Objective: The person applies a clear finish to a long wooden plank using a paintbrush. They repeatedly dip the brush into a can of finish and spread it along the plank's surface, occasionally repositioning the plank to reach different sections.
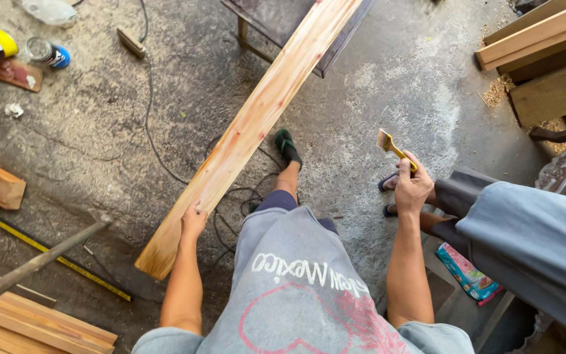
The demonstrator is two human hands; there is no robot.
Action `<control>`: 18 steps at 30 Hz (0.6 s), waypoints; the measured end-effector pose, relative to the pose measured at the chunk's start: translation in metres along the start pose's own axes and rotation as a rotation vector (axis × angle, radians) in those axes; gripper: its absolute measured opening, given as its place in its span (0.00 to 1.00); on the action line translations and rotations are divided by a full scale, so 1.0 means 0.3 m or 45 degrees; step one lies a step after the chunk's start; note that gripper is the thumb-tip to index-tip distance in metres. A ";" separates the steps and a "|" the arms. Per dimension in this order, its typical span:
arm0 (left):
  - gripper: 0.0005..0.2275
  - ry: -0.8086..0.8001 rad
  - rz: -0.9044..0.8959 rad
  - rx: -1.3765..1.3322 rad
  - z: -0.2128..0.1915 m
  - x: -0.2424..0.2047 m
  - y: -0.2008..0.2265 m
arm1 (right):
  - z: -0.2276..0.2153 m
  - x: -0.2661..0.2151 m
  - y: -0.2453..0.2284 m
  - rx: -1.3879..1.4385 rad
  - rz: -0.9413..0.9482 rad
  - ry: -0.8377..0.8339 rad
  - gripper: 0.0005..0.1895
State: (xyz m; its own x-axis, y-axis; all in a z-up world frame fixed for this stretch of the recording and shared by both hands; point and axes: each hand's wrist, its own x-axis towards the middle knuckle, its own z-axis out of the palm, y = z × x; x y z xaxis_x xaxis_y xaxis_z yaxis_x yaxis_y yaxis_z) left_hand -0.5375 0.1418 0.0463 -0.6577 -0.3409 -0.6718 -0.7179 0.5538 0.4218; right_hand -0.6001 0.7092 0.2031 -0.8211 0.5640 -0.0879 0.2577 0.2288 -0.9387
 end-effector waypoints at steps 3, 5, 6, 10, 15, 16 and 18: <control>0.28 0.108 0.121 0.110 0.040 0.100 0.180 | -0.018 0.154 -0.034 -0.231 -0.173 0.063 0.12; 0.29 0.103 0.107 0.155 0.062 0.164 0.311 | -0.053 0.269 -0.073 -0.429 -0.289 0.139 0.11; 0.29 0.100 0.102 0.174 0.077 0.194 0.376 | -0.077 0.320 -0.095 -0.464 -0.286 0.164 0.11; 0.28 0.073 0.266 0.176 0.095 0.299 0.619 | -0.106 0.531 -0.158 -0.487 -0.199 0.234 0.12; 0.28 0.029 0.380 -0.056 0.041 0.453 0.871 | 0.037 0.841 -0.223 -0.352 -0.232 0.076 0.12; 0.28 0.076 0.397 -0.114 0.028 0.456 0.881 | 0.089 0.911 -0.237 -0.353 -0.276 0.023 0.11; 0.27 0.178 0.409 -0.236 0.014 0.455 0.883 | 0.216 1.072 -0.276 -0.366 -0.327 -0.094 0.11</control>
State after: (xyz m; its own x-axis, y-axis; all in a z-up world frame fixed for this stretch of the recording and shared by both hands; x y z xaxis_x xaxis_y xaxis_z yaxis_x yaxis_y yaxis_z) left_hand -0.8164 0.2450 0.0638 -0.8710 -0.2796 -0.4038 -0.4912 0.5067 0.7085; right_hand -0.9186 0.8203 0.2310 -0.9092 0.4033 0.1038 0.1630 0.5740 -0.8025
